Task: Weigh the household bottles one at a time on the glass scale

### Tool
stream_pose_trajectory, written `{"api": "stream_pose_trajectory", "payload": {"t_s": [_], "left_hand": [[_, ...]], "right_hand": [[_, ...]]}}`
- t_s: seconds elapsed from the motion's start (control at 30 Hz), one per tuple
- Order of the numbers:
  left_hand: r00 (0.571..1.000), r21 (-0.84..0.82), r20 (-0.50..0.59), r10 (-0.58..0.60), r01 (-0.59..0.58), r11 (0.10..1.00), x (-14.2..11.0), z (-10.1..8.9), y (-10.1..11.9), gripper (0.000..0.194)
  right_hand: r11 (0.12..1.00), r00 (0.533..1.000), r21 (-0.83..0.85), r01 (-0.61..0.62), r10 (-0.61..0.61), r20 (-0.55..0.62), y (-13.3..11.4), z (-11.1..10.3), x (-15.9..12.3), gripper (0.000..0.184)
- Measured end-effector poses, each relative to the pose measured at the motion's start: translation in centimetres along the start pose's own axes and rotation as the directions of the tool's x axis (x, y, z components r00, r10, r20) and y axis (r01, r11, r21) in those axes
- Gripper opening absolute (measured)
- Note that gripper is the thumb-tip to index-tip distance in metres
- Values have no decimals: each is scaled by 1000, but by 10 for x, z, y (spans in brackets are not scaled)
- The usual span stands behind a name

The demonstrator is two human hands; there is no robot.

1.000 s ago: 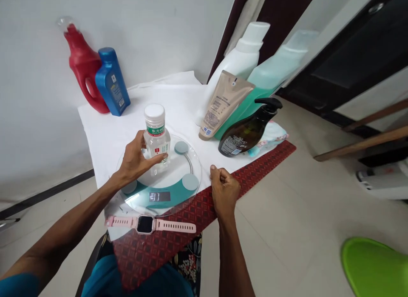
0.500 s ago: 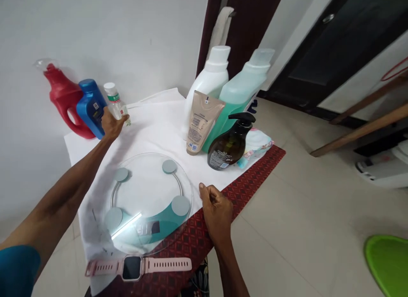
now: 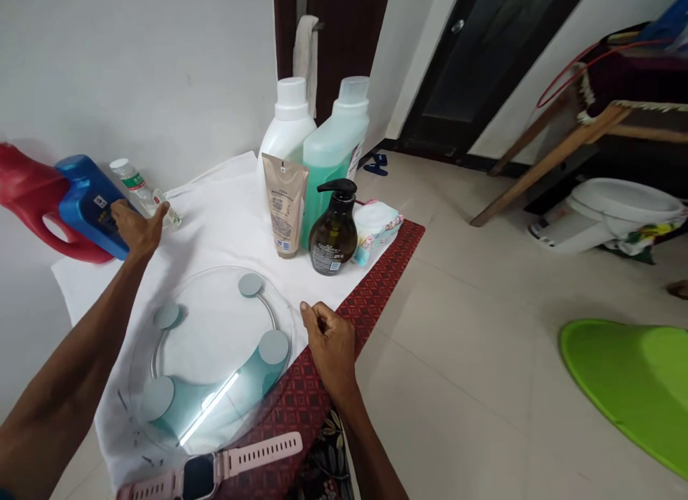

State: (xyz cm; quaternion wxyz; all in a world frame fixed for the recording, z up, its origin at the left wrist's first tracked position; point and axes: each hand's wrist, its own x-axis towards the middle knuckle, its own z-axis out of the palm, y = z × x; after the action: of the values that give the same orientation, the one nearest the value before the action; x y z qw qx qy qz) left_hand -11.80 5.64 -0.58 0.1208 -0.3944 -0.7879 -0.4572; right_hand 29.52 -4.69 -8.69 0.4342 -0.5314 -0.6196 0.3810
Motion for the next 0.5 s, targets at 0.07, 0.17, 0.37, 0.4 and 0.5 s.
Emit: {"api": "stream_pose_trajectory", "payload": {"t_s": [0.07,0.17,0.37,0.4,0.5], "left_hand": [[999,-11,-32,35,-35,999,-18,-4,23,73],[950,-230,166,265,-224,947,-62,0,73,61],[838,-515,345,423,-208,832,-144,35,170,79],[851,-506,338,403,-197,840,-150,42,178,85],[884,-443,314,346,-186,877,-154,57,190,89]], "right_hand": [[1000,1000,4,22,-22,5,1,0,1,56],[999,999,18,44,-44,-5,1,1,1,56],[997,999,66,44,-43,-18,0,0,0,56],[996,999,76,43,-42,-15,-1,-1,0,55],[995,999,86,46,-46,-12,-3,-3,0,55]]}}
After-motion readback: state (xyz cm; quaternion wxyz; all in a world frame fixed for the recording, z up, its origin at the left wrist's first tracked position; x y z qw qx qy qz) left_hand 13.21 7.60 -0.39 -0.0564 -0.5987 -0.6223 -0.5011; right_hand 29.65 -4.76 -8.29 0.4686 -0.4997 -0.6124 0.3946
